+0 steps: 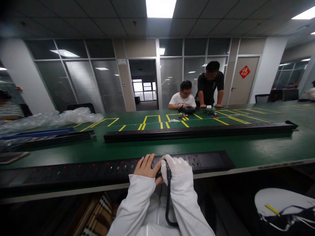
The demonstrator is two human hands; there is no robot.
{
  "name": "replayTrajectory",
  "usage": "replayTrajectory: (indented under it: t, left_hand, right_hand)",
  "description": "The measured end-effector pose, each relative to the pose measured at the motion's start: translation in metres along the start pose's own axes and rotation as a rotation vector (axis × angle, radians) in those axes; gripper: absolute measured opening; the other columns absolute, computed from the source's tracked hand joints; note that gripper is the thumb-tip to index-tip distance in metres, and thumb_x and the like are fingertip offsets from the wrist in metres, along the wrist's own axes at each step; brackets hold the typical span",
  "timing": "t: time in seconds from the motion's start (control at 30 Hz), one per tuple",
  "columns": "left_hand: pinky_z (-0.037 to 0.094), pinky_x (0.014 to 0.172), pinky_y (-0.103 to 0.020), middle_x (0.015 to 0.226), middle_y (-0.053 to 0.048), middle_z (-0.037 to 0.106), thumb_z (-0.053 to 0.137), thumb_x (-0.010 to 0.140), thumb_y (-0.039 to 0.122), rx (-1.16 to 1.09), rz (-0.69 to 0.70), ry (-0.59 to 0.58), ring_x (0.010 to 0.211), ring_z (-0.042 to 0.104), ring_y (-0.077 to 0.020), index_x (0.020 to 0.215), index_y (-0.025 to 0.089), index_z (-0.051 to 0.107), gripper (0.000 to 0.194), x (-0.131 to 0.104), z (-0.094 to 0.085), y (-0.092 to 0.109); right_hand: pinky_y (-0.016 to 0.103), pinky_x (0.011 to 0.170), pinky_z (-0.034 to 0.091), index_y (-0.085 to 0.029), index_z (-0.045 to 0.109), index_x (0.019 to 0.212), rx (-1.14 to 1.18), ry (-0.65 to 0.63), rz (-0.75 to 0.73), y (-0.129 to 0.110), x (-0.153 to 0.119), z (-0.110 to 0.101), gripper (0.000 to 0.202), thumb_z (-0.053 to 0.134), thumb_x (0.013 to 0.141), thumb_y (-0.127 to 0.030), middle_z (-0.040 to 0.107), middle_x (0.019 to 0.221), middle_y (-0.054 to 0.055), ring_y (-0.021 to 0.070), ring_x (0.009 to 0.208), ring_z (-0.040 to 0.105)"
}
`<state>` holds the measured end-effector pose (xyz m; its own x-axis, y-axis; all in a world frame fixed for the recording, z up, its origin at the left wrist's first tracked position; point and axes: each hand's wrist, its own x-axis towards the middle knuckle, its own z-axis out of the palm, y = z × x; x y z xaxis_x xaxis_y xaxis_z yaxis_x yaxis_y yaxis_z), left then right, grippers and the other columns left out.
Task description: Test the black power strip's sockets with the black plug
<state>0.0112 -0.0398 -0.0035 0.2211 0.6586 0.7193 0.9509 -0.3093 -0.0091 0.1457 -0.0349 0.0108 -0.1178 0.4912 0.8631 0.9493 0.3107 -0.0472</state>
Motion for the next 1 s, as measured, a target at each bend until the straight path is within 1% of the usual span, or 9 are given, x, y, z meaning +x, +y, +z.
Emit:
replayTrajectory:
  t: [0.37, 0.6, 1.0]
  left_hand:
    - [0.034, 0.092, -0.043, 0.121, -0.009, 0.055, 0.064, 0.062, 0.045, -0.002, -0.001, -0.001, 0.112, 0.048, -0.0289, 0.115, 0.037, 0.053, 0.055, -0.0003, -0.0012, 0.0004]
    - [0.034, 0.093, -0.043, 0.121, -0.008, 0.055, 0.065, 0.06, 0.045, -0.004, -0.019, -0.031, 0.112, 0.048, -0.0284, 0.115, 0.037, 0.053, 0.057, 0.0012, -0.0029, 0.0013]
    - [0.034, 0.093, -0.043, 0.121, -0.008, 0.054, 0.064, 0.061, 0.046, -0.012, -0.011, 0.009, 0.111, 0.048, -0.0287, 0.114, 0.037, 0.054, 0.054, -0.0001, -0.0011, 0.0009]
  right_hand:
    - [0.025, 0.063, 0.028, -0.025, 0.064, 0.092, 0.017, 0.017, -0.005, 0.0, -0.0002, -0.0002, 0.029, 0.042, 0.081, -0.04, 0.059, 0.064, -0.001, 0.0133, 0.063, 0.047]
    - [0.025, 0.064, 0.028, -0.024, 0.064, 0.094, 0.016, 0.004, -0.007, 0.001, -0.0011, 0.0017, 0.03, 0.041, 0.082, -0.039, 0.06, 0.066, -0.001, 0.0134, 0.064, 0.047]
    - [0.024, 0.064, 0.028, -0.023, 0.064, 0.095, 0.028, 0.034, -0.013, 0.0, -0.0002, -0.0004, 0.03, 0.042, 0.082, -0.038, 0.06, 0.065, 0.001, 0.0118, 0.063, 0.047]
